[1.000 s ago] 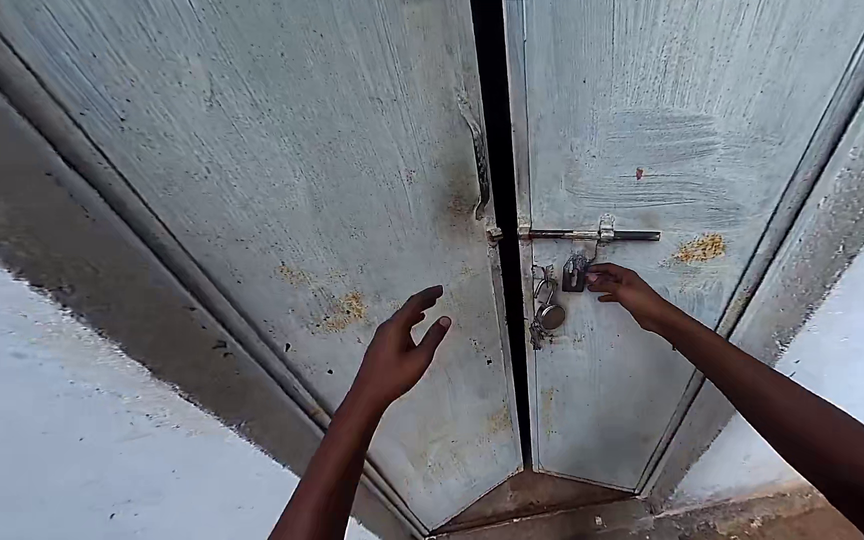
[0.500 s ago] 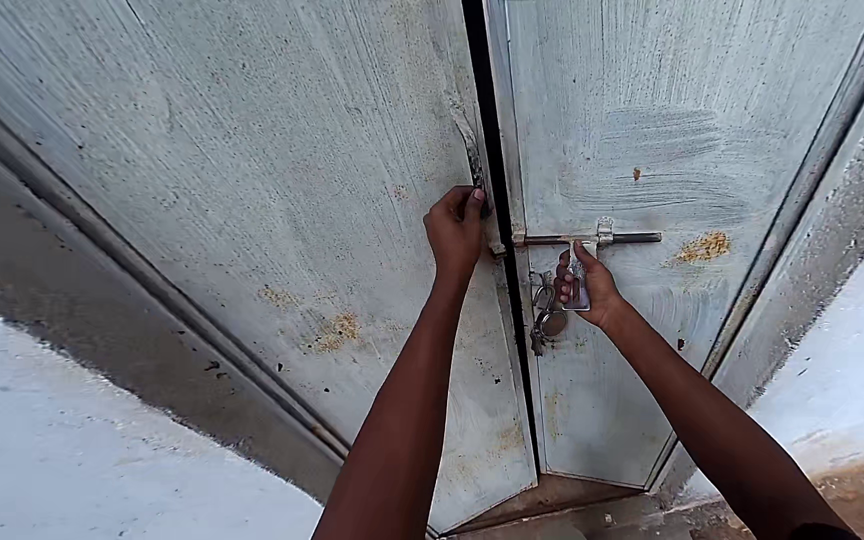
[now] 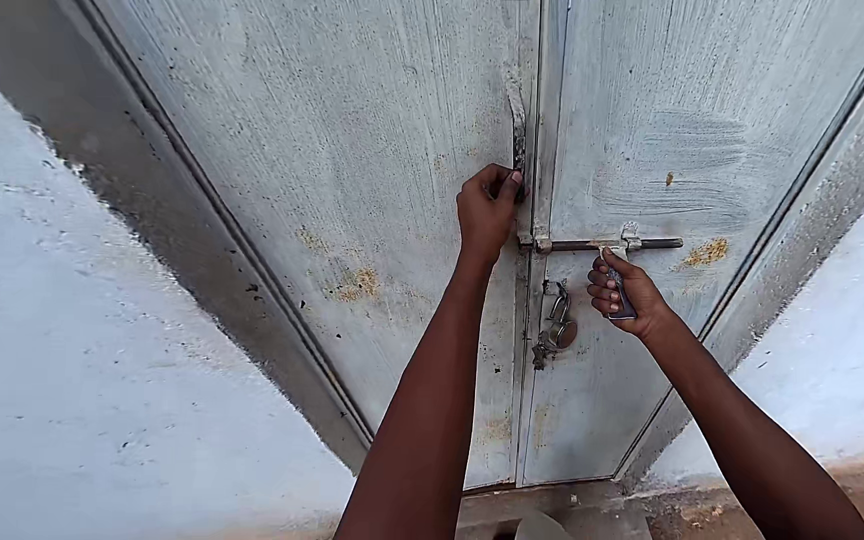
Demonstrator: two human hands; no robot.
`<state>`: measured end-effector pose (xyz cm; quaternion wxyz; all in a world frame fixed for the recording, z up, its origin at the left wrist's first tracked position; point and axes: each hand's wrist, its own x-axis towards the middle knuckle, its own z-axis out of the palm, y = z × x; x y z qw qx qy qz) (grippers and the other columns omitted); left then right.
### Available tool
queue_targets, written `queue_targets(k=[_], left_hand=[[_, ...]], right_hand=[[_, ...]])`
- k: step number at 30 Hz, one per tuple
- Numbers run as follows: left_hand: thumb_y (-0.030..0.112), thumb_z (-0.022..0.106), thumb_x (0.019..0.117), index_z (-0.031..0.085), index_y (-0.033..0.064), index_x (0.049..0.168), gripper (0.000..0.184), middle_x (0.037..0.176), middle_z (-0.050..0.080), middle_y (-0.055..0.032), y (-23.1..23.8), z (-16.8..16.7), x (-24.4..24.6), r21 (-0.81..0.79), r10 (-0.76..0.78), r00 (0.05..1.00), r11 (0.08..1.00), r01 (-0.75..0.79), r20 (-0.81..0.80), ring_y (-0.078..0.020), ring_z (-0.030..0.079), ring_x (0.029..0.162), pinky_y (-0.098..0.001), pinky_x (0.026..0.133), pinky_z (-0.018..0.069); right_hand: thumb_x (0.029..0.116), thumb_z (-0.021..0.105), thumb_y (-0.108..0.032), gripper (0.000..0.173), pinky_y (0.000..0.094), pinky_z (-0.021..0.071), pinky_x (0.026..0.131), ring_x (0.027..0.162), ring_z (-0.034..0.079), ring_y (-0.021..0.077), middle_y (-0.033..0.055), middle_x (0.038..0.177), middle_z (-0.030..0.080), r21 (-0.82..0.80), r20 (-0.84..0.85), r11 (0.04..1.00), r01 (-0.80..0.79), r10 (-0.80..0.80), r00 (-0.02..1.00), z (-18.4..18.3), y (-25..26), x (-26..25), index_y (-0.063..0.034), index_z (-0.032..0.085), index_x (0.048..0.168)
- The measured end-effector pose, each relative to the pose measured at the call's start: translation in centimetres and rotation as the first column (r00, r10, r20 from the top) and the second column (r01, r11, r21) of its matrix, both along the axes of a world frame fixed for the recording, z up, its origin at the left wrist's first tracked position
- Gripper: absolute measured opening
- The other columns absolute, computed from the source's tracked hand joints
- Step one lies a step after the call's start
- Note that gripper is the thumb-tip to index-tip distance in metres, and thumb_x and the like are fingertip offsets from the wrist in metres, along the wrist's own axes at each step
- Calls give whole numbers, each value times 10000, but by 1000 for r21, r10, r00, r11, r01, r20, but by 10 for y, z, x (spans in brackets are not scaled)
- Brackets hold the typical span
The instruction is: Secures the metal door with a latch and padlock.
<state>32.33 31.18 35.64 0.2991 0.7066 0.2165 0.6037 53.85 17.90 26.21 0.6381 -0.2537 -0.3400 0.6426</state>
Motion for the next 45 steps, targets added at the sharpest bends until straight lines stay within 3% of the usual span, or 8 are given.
queue_targets(k=[9,14,16,20,24,34,41,45], left_hand=[[278,601,1033,688,101,1035,197,881,742,-26,-26,5,-3,-103,79,996,991,-82,-36,-163,703,790,-442,757,568],[269,593,1042,671,88,1076,201,907,741,-40,-20,5,-3,-94,49,998,994,-52,-35,-165,703,805,-430,769,573],[286,658,1000,657,86,1076,214,886,719,-38,-18,6,-1,-79,77,993,993,-84,-85,-170,697,797,-442,763,578],[489,826,810,639,132,1048,468,842,669,-59,-24,17,11,-47,337,895,930,-365,-291,-276,661,798,-550,692,518],[435,816,813,660,146,1075,420,932,715,-85,-20,23,26,33,479,792,862,-506,-378,-312,695,916,-578,742,524],[404,771,838,669,129,1043,357,906,712,-84,-9,21,43,134,600,702,788,-601,-383,-311,689,898,-559,739,505],[402,767,873,638,101,1107,403,940,710,-88,-16,18,34,207,585,688,805,-556,-430,-306,688,916,-556,759,508],[204,749,853,586,56,1235,440,1050,722,-128,-15,22,23,250,522,670,850,-465,-528,-347,696,1008,-605,830,526]], right_hand=[[1100,392,-390,366,146,389,401,432,428,18,-65,614,456,-72,40,997,7,-4,999,14,-15,-1,-167,521,840],[1098,396,-396,360,154,391,401,434,429,25,-65,617,455,-70,103,994,85,-78,992,15,-8,-3,-175,522,843],[1099,391,-399,360,161,397,400,439,435,31,-64,623,464,-63,126,992,111,-103,987,12,-5,-2,-178,518,845],[1096,395,-404,362,175,407,403,444,447,43,-56,624,472,-69,118,989,130,-121,986,10,2,-4,-180,511,838],[1096,392,-420,371,187,421,402,444,461,55,-47,625,482,-74,110,985,154,-145,983,8,9,-6,-175,508,843],[1093,385,-446,380,197,410,403,447,455,66,-43,624,476,-79,73,987,142,-136,988,7,22,-7,-180,500,847],[1098,382,-420,361,183,409,414,456,456,52,-49,630,471,-110,59,988,106,-100,993,13,17,-6,-183,491,848],[1101,362,-412,380,175,407,421,445,445,44,-55,602,451,-151,34,987,51,-46,998,24,16,-7,-185,483,822]])
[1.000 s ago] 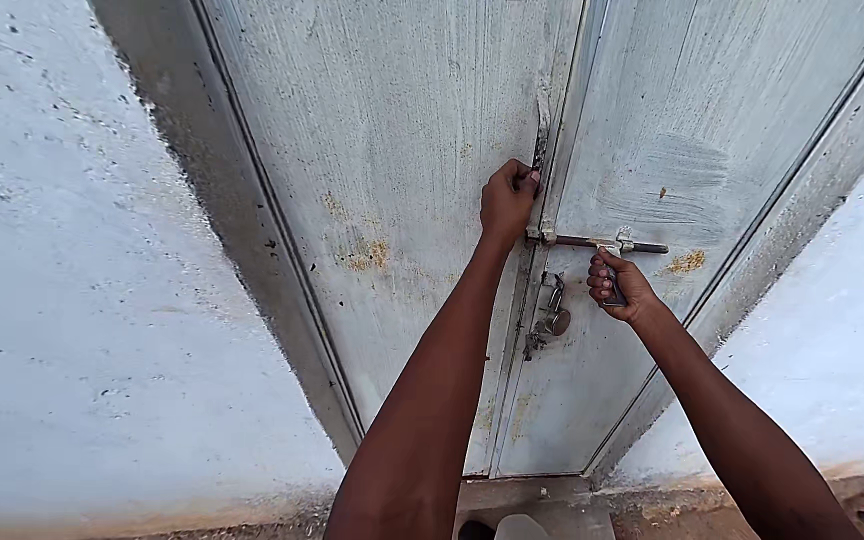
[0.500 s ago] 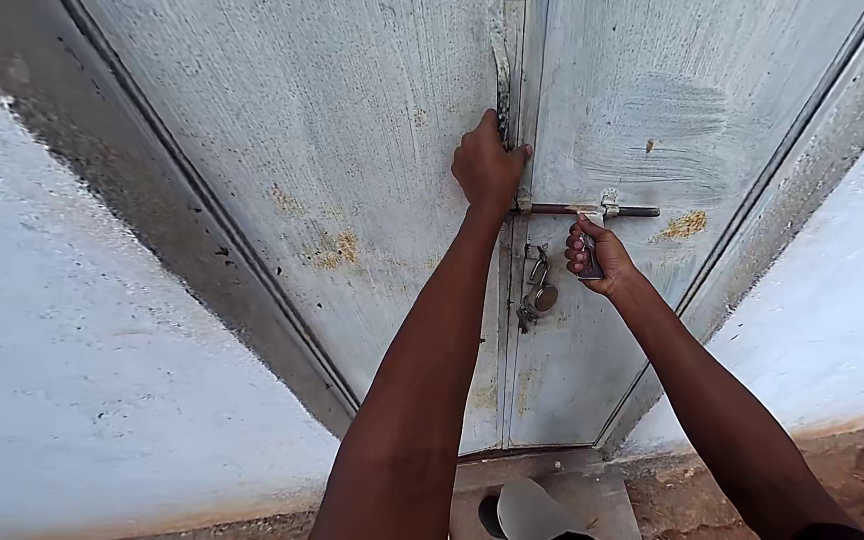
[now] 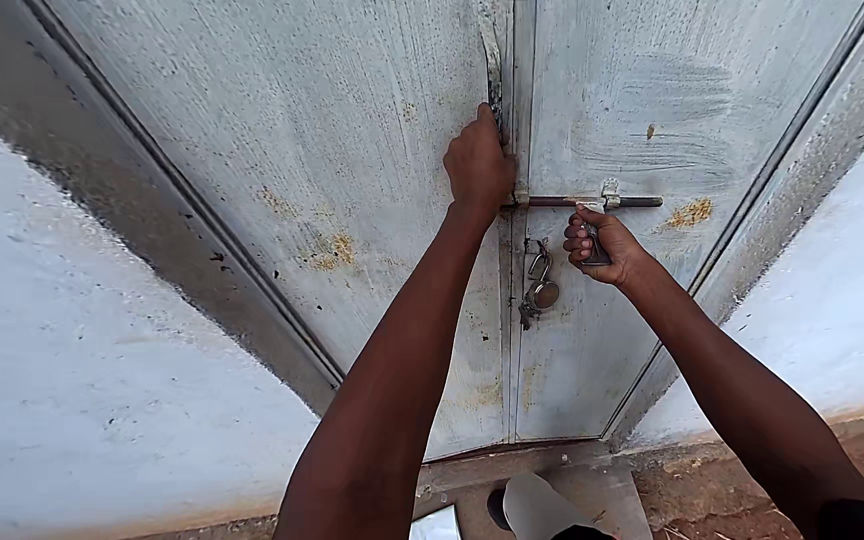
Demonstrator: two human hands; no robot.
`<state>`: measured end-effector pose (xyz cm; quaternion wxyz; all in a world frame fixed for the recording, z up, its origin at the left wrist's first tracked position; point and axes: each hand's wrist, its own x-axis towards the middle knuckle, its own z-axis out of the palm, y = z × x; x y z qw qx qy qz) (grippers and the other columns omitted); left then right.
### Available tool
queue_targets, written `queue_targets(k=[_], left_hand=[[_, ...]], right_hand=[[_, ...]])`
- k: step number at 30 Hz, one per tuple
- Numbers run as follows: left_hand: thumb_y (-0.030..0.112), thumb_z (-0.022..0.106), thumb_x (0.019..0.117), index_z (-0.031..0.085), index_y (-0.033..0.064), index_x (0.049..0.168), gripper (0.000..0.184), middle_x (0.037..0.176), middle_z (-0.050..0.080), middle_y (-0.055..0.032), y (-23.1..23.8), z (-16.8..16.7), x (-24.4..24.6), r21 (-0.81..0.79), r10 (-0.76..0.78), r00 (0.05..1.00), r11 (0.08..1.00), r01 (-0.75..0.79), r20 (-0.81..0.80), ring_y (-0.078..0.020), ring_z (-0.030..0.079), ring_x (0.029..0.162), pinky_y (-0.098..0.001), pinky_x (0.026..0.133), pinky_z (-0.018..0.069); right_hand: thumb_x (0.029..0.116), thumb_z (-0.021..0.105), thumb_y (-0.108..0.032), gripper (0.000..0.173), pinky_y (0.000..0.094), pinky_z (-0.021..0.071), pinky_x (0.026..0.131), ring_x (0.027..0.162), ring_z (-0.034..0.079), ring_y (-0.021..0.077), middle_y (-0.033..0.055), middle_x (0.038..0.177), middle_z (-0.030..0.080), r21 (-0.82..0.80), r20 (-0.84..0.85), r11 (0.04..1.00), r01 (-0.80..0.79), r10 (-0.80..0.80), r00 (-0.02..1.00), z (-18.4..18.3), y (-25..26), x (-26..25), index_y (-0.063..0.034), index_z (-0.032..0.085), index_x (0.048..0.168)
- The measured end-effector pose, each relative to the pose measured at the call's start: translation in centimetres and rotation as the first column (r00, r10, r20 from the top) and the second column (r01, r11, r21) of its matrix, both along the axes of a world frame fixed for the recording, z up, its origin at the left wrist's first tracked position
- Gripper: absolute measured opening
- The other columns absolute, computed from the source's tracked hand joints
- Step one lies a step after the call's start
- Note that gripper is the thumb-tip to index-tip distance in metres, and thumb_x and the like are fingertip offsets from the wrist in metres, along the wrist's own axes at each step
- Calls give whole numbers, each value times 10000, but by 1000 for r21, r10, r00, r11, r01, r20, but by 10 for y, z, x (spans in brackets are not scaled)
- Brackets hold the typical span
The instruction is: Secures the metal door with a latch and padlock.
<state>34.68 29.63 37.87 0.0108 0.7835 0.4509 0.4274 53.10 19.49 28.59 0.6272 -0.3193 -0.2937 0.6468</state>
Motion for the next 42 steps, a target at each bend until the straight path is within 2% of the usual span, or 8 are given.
queue_targets(k=[10,17,22,27,32,36,40,42], left_hand=[[98,793,789,533,12,1298,578,1116,698,-177,5,8,-11,-1,-68,988,998,68,-142,-390,673,1076,-612,901,523],[117,802,795,497,26,1315,610,1049,710,-122,1,10,-10,-9,-42,987,999,41,-158,-326,697,1018,-552,870,551],[119,789,796,501,33,1306,592,1043,710,-116,13,9,-5,21,-14,985,1000,18,-173,-317,699,1013,-540,862,553],[119,786,793,515,41,1260,546,973,723,-66,10,5,-7,58,-49,985,997,59,-164,-265,715,950,-510,821,564],[177,773,782,543,90,1210,493,893,733,14,10,-4,-12,103,-100,983,988,116,-151,-182,723,866,-462,772,567],[336,674,885,575,89,1110,348,778,660,13,3,-5,-19,206,-149,984,964,167,-100,-165,669,701,-435,629,532],[328,521,1017,557,96,1062,238,698,566,12,-13,-4,-19,162,-136,990,976,142,-47,-174,597,619,-420,555,466],[343,473,1046,552,95,1081,264,697,567,11,-19,2,-23,116,-148,986,981,156,-75,-173,601,614,-412,541,477]], right_hand=[[1099,375,-381,387,149,389,402,426,430,28,-50,598,453,-30,-85,997,-66,63,994,9,-9,-2,-163,491,801],[1100,350,-401,427,138,375,403,424,411,15,-65,585,430,-80,-46,989,-127,124,991,14,-13,1,-176,487,764],[1101,295,-488,471,169,342,387,414,367,36,-69,587,400,62,11,990,-130,130,991,-13,6,0,-203,464,767],[1099,348,-433,442,133,368,396,415,396,3,-76,574,413,-97,-82,989,-116,108,991,17,-11,-6,-186,480,756],[1093,283,-524,514,182,357,385,406,361,42,-66,568,388,80,1,986,-143,143,990,-21,-5,-6,-195,488,755],[1081,382,-487,465,135,357,387,415,376,1,-75,586,402,-118,-95,984,-134,123,988,16,-29,-12,-179,503,755],[1024,422,-629,543,231,428,365,392,406,64,-32,588,419,88,-14,981,-175,177,984,-39,-13,-1,-147,555,811],[1035,414,-615,540,208,425,382,403,398,50,-35,593,406,18,-77,981,-192,192,978,-24,-20,-8,-144,548,807]])
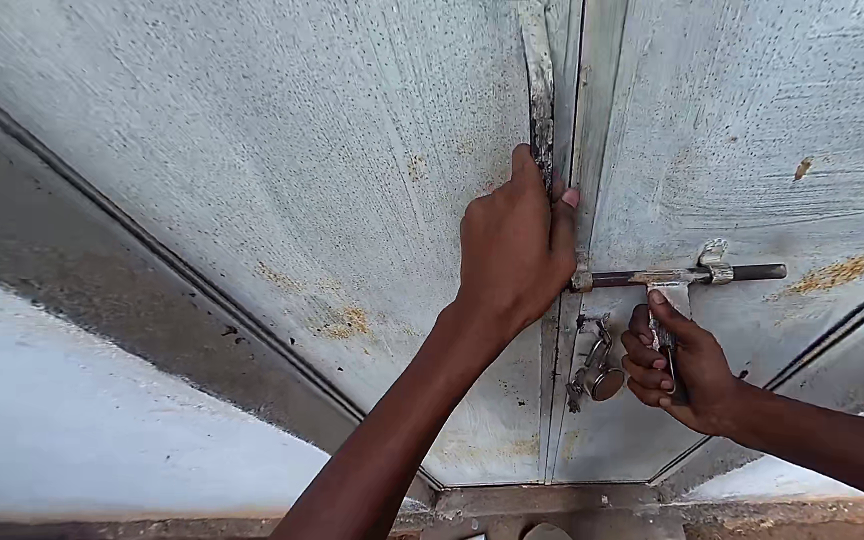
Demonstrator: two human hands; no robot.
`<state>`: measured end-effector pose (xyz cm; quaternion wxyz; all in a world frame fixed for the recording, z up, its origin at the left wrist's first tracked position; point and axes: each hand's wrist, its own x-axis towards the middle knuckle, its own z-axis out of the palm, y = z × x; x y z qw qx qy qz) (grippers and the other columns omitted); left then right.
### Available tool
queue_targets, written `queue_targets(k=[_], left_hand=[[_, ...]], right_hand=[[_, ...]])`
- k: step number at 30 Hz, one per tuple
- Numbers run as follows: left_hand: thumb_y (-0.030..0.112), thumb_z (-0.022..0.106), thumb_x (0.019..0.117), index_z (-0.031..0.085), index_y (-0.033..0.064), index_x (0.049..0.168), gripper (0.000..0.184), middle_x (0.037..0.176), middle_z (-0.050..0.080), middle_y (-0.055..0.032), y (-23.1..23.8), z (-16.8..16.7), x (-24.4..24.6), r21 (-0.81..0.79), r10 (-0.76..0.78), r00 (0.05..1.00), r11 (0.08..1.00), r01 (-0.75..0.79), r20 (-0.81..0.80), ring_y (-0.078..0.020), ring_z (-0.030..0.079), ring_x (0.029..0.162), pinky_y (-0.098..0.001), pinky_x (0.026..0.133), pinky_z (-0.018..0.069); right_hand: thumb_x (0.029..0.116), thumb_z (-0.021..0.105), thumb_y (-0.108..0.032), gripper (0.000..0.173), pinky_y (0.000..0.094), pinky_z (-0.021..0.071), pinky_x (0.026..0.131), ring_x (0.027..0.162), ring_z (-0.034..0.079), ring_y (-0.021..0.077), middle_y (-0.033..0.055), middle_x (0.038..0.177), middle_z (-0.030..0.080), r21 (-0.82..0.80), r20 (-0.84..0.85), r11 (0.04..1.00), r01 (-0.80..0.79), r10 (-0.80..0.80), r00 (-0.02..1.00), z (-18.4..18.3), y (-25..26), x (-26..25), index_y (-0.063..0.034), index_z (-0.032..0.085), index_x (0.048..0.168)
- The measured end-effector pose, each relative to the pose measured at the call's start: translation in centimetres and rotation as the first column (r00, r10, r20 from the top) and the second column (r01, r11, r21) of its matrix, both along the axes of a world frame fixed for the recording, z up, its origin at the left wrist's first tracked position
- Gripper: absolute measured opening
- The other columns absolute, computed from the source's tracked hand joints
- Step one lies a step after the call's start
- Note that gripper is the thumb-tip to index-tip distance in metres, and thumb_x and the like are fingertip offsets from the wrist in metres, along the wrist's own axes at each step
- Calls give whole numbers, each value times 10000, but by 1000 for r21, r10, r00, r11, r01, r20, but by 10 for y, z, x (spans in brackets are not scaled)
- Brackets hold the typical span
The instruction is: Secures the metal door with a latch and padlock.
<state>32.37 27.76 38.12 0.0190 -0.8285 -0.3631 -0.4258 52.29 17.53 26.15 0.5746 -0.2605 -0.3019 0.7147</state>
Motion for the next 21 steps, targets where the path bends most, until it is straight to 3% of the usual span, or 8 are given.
queue_targets(k=[3,7,8,10,12,14,16,21], left_hand=[[365,365,1086,555,41,1100,376,711,622,-29,-8,13,-2,-62,19,1000,998,-21,-25,-208,661,653,-441,565,514],[341,322,1112,559,29,1094,392,683,611,-40,-21,19,-4,-146,49,998,988,-55,-43,-200,634,592,-406,507,498],[333,322,1108,563,25,1104,391,668,599,-36,-21,21,-1,-154,54,998,986,-59,-37,-196,622,576,-402,497,495],[319,340,1094,570,20,1067,378,632,553,-27,-15,24,3,-147,91,996,985,-92,-15,-192,588,538,-388,477,480],[328,334,1091,581,24,1050,395,661,604,-25,-14,23,5,-160,102,994,981,-106,-27,-190,625,574,-390,502,504],[325,324,1088,580,30,1047,393,692,635,-20,-10,22,7,-152,104,994,982,-109,-44,-177,643,601,-381,512,507],[320,326,1092,574,28,1064,384,720,660,-26,-10,21,6,-162,101,993,981,-111,-69,-173,660,621,-381,518,510],[325,336,1083,580,66,1041,358,720,669,21,-10,22,10,-181,127,990,974,-136,-57,-119,651,614,-336,502,492]], right_hand=[[1078,394,-496,485,144,381,393,410,375,15,-54,587,392,-311,-79,950,-4,-21,997,61,-20,-6,-143,523,771],[1001,473,-642,519,233,466,434,419,450,63,-49,577,442,-134,-37,989,-63,59,998,2,-6,-2,-165,564,819],[1010,473,-622,512,245,467,425,415,455,73,-42,576,449,-138,-61,990,-42,33,998,2,-5,-3,-154,562,822],[1085,309,-527,506,206,413,410,418,417,57,-46,581,427,-300,-118,953,-44,8,993,44,-5,-8,-154,517,812],[1105,264,-476,518,185,392,399,410,404,50,-47,569,419,-442,-187,895,-64,-23,982,77,-7,-10,-153,498,775],[1098,273,-506,533,215,412,401,409,415,67,-40,572,432,-361,-133,932,-40,-9,991,59,0,-9,-147,504,779],[1044,415,-580,537,293,491,392,384,477,113,-8,560,480,-207,-72,978,19,-34,997,14,8,-12,-108,553,825],[1073,242,-598,631,312,462,353,360,446,137,7,528,427,-450,-67,893,9,-44,997,47,1,-18,-90,511,810]])
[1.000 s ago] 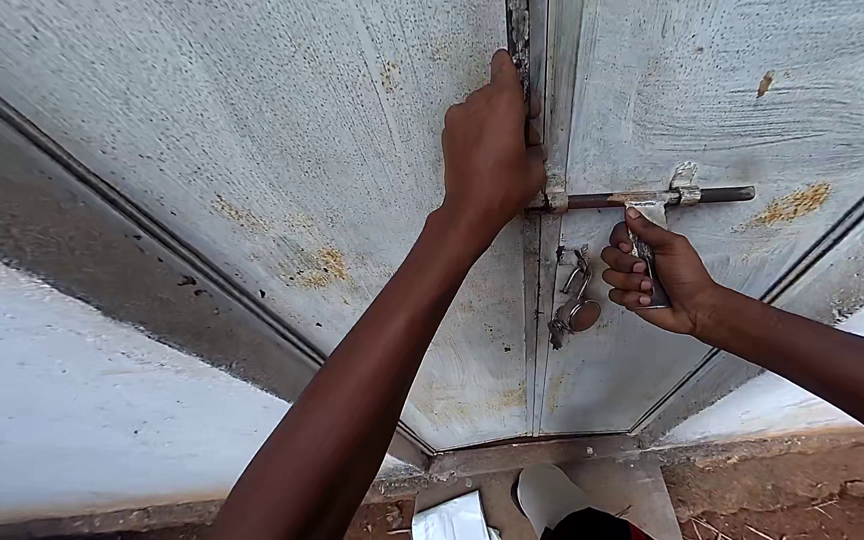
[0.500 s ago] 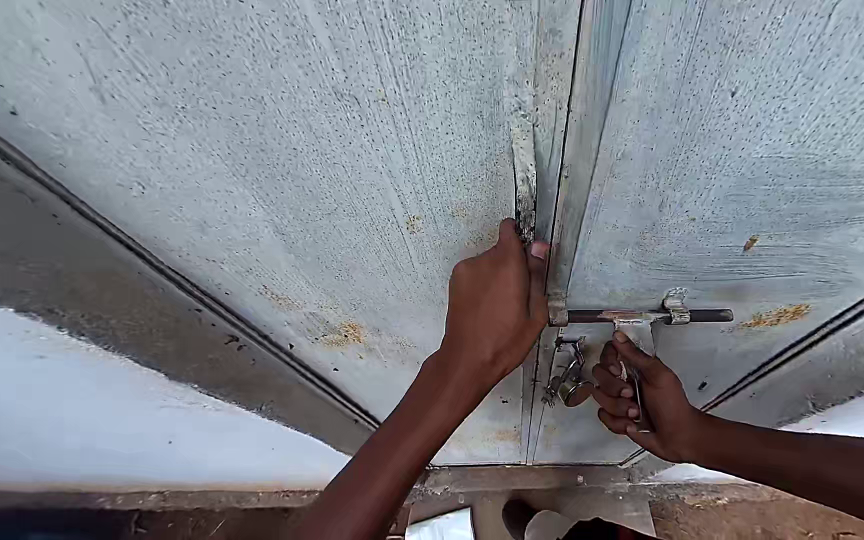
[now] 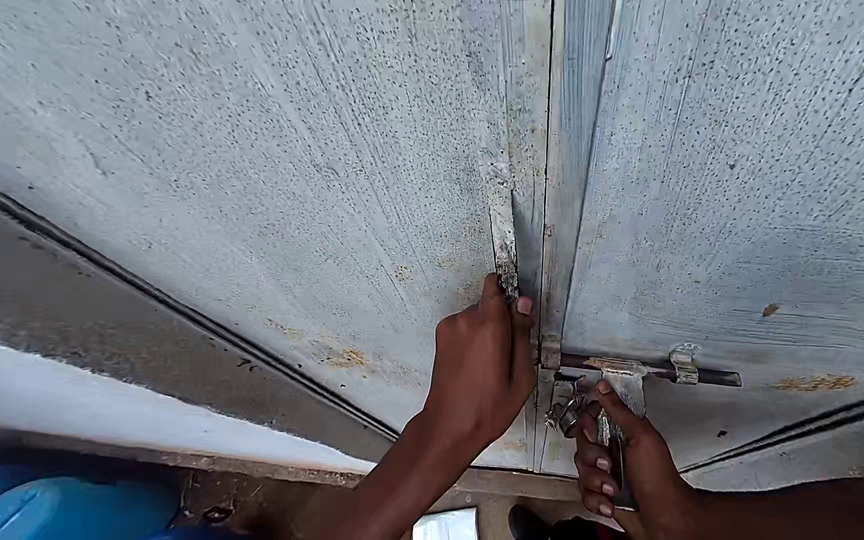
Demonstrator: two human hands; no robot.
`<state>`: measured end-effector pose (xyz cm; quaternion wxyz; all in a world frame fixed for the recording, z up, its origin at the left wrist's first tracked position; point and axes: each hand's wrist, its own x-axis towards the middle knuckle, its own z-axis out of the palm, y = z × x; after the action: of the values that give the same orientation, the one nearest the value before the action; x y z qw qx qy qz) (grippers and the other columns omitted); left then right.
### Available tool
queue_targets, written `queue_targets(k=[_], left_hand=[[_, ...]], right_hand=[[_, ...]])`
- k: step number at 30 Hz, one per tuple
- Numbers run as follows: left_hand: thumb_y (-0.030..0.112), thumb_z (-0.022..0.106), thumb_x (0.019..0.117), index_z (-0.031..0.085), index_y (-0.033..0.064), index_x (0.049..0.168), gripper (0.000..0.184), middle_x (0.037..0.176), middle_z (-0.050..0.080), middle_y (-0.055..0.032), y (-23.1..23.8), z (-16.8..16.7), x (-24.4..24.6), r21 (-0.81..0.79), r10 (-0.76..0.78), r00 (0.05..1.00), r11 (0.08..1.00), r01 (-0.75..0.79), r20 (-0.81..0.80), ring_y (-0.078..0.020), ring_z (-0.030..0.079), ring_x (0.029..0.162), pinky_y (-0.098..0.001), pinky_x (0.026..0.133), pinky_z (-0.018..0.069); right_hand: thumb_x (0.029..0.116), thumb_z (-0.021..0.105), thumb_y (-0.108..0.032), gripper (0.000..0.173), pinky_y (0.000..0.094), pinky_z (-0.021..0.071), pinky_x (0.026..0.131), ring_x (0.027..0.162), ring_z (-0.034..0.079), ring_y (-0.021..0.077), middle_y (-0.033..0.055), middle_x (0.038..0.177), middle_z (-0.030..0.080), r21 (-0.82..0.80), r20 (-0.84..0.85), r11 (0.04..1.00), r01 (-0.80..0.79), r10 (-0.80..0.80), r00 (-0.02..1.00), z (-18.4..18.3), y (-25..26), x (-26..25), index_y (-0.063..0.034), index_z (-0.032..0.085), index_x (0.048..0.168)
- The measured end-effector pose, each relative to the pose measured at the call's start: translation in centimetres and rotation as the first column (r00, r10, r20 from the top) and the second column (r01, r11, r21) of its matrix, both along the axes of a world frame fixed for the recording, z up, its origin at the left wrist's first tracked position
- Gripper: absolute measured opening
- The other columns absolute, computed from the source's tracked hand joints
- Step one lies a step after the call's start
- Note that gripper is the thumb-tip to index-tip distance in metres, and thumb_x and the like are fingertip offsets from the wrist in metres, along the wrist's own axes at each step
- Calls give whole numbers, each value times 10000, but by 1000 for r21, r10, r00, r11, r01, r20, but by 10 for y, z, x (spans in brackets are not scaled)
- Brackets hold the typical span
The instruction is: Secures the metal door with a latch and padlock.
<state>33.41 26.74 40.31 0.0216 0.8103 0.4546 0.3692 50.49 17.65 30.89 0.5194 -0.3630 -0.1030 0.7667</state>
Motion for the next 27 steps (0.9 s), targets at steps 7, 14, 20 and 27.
queue_targets(k=[7,14,20,27], left_hand=[[314,358,1080,592,79,1055,333,752,683,33,20,2,2,22,-13,1000,1000,13,-11,-95,663,644,-322,516,506],[345,340,1091,587,95,1072,351,792,683,53,12,-1,0,-28,-19,1000,999,19,0,-73,681,720,-311,569,545],[346,352,1089,584,102,1090,337,810,691,58,11,2,1,-36,-9,1000,999,9,0,-74,695,745,-318,587,563],[345,339,1086,584,105,1084,343,775,656,65,7,3,1,-33,-3,1000,999,2,-23,-66,635,670,-304,523,485]], right_hand=[[1051,386,-578,547,250,445,393,400,449,86,-32,556,447,151,-202,988,-16,47,978,-7,25,0,-142,554,767],[1016,549,-540,470,285,509,442,452,531,103,-5,611,526,490,-167,872,-13,108,980,-72,39,-3,-95,590,870],[1082,364,-504,541,297,484,365,362,475,122,-7,524,447,61,-305,998,26,-6,952,7,20,-19,-93,525,770],[1090,279,-533,582,304,465,353,350,457,129,-1,507,430,-64,-286,998,6,-24,958,23,16,-26,-94,508,784]])
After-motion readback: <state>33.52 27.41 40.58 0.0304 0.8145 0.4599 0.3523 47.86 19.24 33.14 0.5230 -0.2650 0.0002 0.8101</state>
